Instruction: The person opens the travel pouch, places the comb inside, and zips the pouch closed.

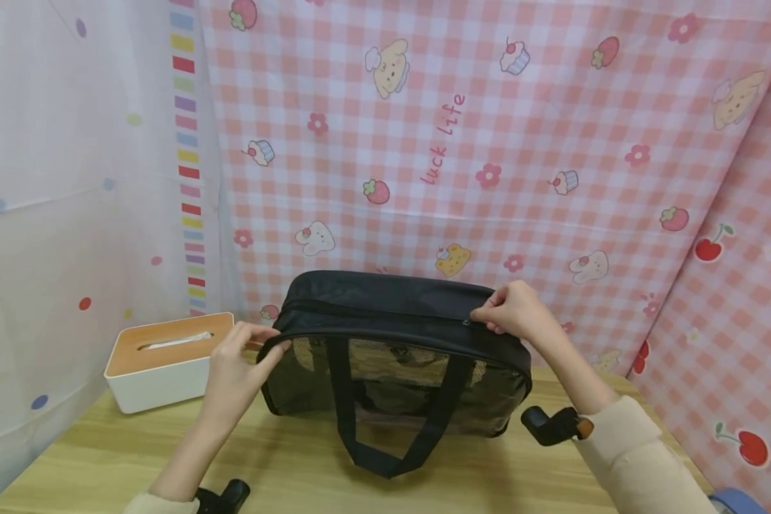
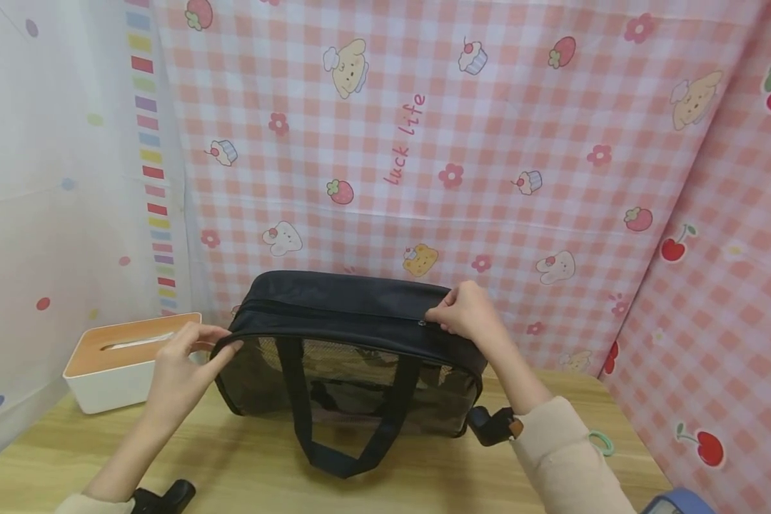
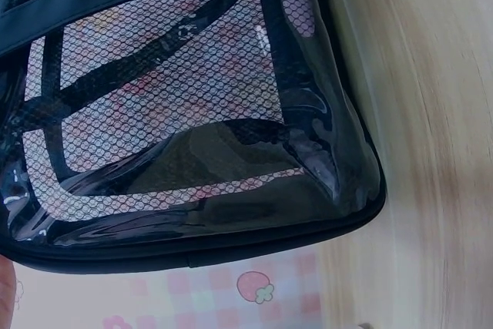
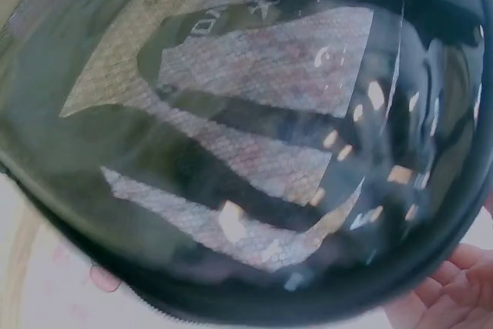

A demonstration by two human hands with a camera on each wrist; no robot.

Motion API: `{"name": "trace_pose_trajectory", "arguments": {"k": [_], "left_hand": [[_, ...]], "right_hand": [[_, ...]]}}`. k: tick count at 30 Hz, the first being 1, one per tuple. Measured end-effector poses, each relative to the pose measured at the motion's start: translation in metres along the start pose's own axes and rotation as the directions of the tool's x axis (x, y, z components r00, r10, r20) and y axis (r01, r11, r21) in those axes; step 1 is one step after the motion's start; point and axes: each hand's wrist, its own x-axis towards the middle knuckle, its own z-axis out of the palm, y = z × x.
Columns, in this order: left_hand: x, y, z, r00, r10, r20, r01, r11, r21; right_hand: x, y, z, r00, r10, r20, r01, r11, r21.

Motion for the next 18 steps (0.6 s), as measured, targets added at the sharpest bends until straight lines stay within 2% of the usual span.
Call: {"name": "trace_pose_trajectory", "arguments": {"k": [6, 12, 18], "left_hand": [[0.002, 0.001, -0.001, 1.000, 0.019, -0.012, -0.018, 1.000, 0.003], [0.002, 0.001, -0.002, 1.000, 0.022, -0.021, -0.022, 1.000, 0.005], [-0.001, 0.001, 0.000, 1.000, 0.017, -0.009, -0.017, 1.000, 0.017]], "right_hand": [[-0.005, 0.018, -0.007, 1.000, -0.001, -0.006, 0.001, 0.999, 0.049], [-0.009, 0.031, -0.010, 0.999, -0.005, -0.039, 0.007, 0.999, 0.043], [-0.018, 0.047, -0.009, 0.998, 0.019, -0.064, -0.014, 0.997, 0.079]]}}
